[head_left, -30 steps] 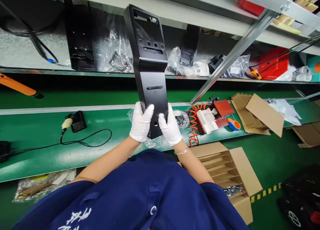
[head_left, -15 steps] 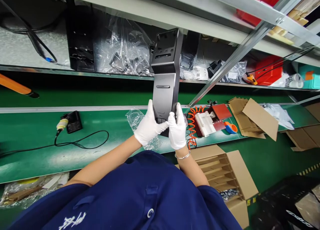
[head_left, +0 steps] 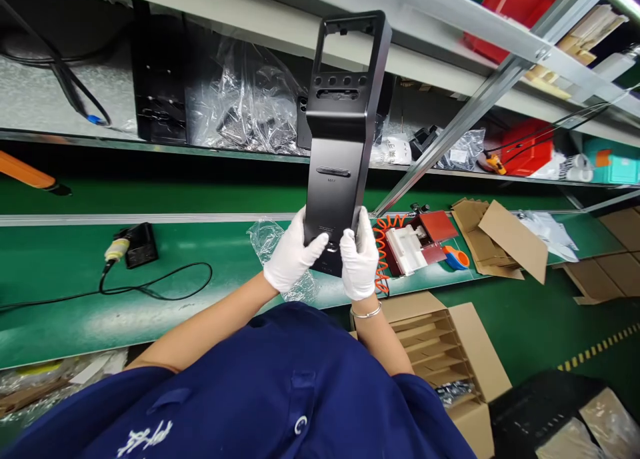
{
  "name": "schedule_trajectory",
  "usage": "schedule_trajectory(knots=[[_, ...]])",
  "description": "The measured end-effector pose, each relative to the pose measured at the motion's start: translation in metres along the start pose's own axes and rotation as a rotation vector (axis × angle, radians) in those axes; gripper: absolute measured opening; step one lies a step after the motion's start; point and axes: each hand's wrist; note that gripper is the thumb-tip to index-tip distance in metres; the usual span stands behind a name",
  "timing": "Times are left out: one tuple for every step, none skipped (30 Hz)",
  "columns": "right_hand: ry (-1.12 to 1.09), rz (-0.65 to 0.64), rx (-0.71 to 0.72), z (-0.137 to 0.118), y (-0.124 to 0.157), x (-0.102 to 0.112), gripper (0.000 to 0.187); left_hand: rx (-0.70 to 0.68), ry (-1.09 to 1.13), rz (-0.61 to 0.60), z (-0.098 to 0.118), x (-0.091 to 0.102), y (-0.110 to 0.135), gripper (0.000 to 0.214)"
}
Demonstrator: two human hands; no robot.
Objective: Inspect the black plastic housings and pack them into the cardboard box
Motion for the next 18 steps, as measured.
schedule_trajectory(knots=[[-0.022, 0.0, -0.004, -0.001, -0.001, 0.002, 0.069, 0.003, 0.034, -0.024, 0.003, 0.002, 0.001, 0.065], [-0.041, 0.0, -0.01, -0.003, -0.002, 0.004, 0.069, 0.001, 0.066, -0.038, 0.007, 0.003, 0.001, 0.061], [-0.054, 0.002, -0.018, -0.005, -0.004, 0.006, 0.067, -0.005, 0.092, -0.039, 0.01, 0.005, 0.002, 0.059], [-0.064, 0.002, -0.028, -0.007, -0.005, 0.007, 0.067, -0.012, 0.109, -0.032, 0.012, 0.005, 0.002, 0.059], [-0.07, 0.001, -0.038, -0.009, -0.006, 0.008, 0.066, -0.016, 0.116, -0.023, 0.014, 0.005, 0.001, 0.061], [-0.075, 0.001, -0.045, -0.01, -0.007, 0.009, 0.066, -0.015, 0.11, -0.019, 0.015, 0.004, 0.001, 0.064], [-0.077, -0.001, -0.05, -0.01, -0.008, 0.009, 0.066, -0.011, 0.092, -0.024, 0.015, 0.003, 0.0, 0.067], [-0.076, -0.004, -0.052, -0.01, -0.008, 0.009, 0.066, -0.004, 0.067, -0.037, 0.015, 0.001, 0.0, 0.071], [-0.072, -0.008, -0.051, -0.009, -0.008, 0.009, 0.066, 0.005, 0.038, -0.052, 0.015, 0.0, -0.001, 0.074], [-0.064, -0.013, -0.049, -0.008, -0.008, 0.009, 0.066, 0.017, 0.008, -0.063, 0.016, -0.001, -0.001, 0.075], [-0.056, -0.018, -0.047, -0.007, -0.008, 0.009, 0.065, 0.03, -0.019, -0.068, 0.016, -0.001, -0.001, 0.073], [-0.05, -0.023, -0.046, -0.007, -0.008, 0.009, 0.065, 0.047, -0.045, -0.069, 0.017, -0.001, -0.001, 0.071], [-0.047, -0.026, -0.045, -0.006, -0.008, 0.009, 0.065, 0.063, -0.07, -0.063, 0.017, -0.001, -0.001, 0.07], [-0.044, -0.026, -0.044, -0.005, -0.008, 0.009, 0.065, 0.076, -0.094, -0.054, 0.018, -0.001, -0.001, 0.07], [-0.04, -0.025, -0.044, -0.005, -0.008, 0.009, 0.065, 0.083, -0.118, -0.044, 0.018, -0.001, -0.001, 0.071], [-0.036, -0.025, -0.044, -0.004, -0.008, 0.009, 0.065, 0.082, -0.14, -0.034, 0.018, -0.001, -0.001, 0.072], [-0.032, -0.026, -0.044, -0.003, -0.008, 0.008, 0.065, 0.074, -0.16, -0.025, 0.017, -0.001, -0.001, 0.073], [-0.028, -0.025, -0.044, -0.002, -0.008, 0.008, 0.065, 0.062, -0.175, -0.019, 0.015, -0.001, -0.001, 0.073]])
Point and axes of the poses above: each hand's wrist, its own y-axis away from the middle knuckle, its own x-axis out of the back of the hand, z = x × y, and after that the axes turned 11 degrees about x, right-handed
